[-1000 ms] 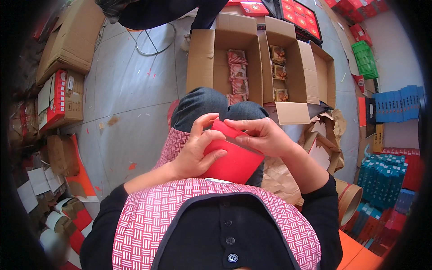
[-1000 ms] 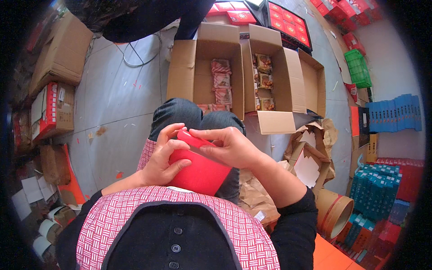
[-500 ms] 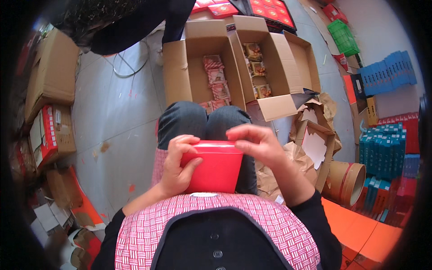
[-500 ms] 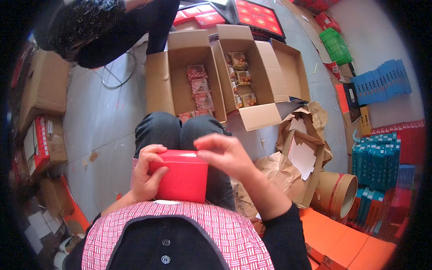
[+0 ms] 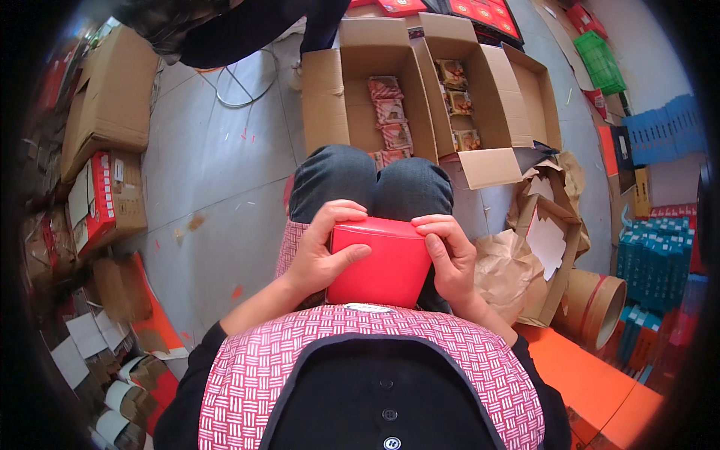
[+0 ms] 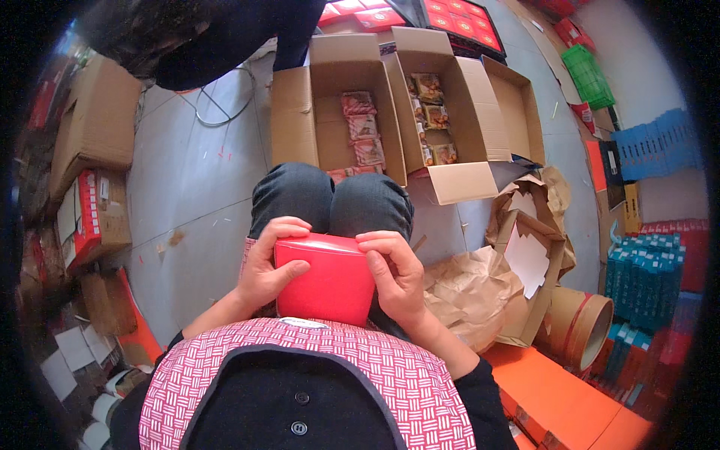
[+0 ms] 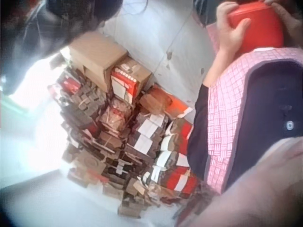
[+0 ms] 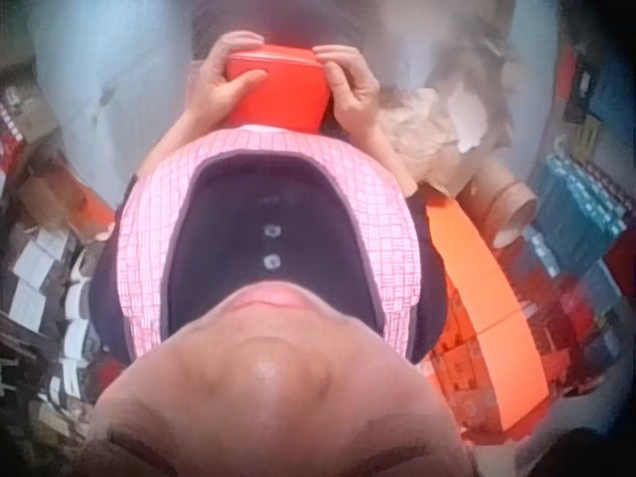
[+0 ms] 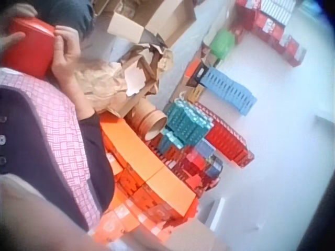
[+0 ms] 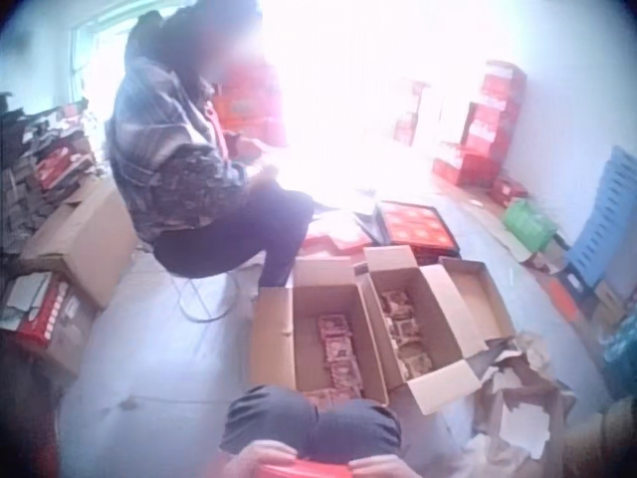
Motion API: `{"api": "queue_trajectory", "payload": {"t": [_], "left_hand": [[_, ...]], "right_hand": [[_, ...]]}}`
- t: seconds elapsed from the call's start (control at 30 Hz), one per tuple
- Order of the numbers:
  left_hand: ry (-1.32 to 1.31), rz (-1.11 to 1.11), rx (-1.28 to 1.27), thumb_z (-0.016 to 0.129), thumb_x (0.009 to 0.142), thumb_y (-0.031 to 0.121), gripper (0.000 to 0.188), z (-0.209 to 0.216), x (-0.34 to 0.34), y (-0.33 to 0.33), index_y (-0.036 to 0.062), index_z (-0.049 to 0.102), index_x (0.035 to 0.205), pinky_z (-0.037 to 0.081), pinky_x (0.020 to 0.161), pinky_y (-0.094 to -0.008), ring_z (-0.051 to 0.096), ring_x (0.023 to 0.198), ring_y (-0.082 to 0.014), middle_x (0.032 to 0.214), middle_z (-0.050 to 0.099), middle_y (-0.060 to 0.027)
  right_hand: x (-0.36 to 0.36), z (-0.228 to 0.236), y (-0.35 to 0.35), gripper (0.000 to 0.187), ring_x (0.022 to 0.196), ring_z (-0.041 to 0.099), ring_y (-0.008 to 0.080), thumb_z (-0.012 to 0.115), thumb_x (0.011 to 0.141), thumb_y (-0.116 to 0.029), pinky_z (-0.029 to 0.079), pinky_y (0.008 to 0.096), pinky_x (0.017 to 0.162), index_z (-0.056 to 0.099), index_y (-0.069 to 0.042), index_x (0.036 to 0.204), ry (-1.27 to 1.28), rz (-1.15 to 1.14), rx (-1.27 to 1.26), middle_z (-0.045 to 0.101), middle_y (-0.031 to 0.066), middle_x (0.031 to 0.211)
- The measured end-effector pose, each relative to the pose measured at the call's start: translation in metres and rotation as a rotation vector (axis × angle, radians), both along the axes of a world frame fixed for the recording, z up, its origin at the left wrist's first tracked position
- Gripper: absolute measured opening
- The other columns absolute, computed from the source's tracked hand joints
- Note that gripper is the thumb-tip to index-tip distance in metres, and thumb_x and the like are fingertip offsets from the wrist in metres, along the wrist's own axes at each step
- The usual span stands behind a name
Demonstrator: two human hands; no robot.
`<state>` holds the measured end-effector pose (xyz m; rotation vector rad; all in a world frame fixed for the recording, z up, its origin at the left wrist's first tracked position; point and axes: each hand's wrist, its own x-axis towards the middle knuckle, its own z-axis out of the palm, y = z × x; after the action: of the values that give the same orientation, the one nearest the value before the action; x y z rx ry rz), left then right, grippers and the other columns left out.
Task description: The person assembles small red and white cardboard boxes by folding flaps and tucking them into place. They repeatedly pick up flat pieces, fold them into box shapes, and place the finished boxes into a larger cardboard box nearby.
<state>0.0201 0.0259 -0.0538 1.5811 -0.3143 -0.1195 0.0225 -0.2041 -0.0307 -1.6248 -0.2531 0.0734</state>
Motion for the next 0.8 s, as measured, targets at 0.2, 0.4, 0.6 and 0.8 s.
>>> {"api": "queue_trajectory", "payload": {"t": [0.2,0.4,0.6,0.8], "left_hand": [[0.021,0.094,-0.090,0.071,0.083,0.012,0.031,-0.009,-0.016,-0.014,0.0065,0.053,0.107,0.042,0.094,-0.0325,0.052,0.108,-0.0210,0.115,0.052,-0.0113],[0.033,0.076,-0.087,0.072,0.082,0.016,0.048,-0.009,-0.029,-0.015,0.0076,0.042,0.118,0.041,0.095,-0.0345,0.051,0.109,-0.0229,0.119,0.048,-0.0130],[0.129,0.147,-0.047,0.071,0.084,0.011,0.047,-0.005,-0.047,-0.023,0.0103,0.039,0.118,0.045,0.089,-0.0315,0.052,0.104,-0.0195,0.112,0.048,-0.0097],[0.107,0.134,-0.093,0.072,0.081,0.005,0.049,-0.027,-0.060,-0.025,0.0104,0.039,0.117,0.049,0.085,-0.0318,0.053,0.100,-0.0192,0.111,0.048,-0.0100]], "right_hand": [[-0.014,-0.018,0.018,0.012,0.096,0.057,0.0197,0.049,0.096,-0.009,0.044,0.0303,0.085,0.057,0.000,0.099,-0.096,-0.095,0.013,0.059,0.0136,0.108],[-0.023,-0.013,0.020,0.011,0.093,0.058,0.0204,0.050,0.096,-0.009,0.044,0.0292,0.083,0.057,0.000,0.094,-0.099,-0.149,-0.006,0.060,0.0139,0.105],[-0.036,-0.013,0.016,0.031,0.106,0.054,0.0174,0.054,0.096,-0.016,0.042,0.0295,0.093,0.047,-0.001,0.122,0.019,-0.116,0.090,0.056,0.0127,0.118],[-0.078,-0.031,0.010,0.078,0.123,0.045,0.0200,0.062,0.091,-0.011,0.034,0.0333,0.104,0.011,-0.010,0.150,0.139,-0.029,0.080,0.044,0.0135,0.134]]}}
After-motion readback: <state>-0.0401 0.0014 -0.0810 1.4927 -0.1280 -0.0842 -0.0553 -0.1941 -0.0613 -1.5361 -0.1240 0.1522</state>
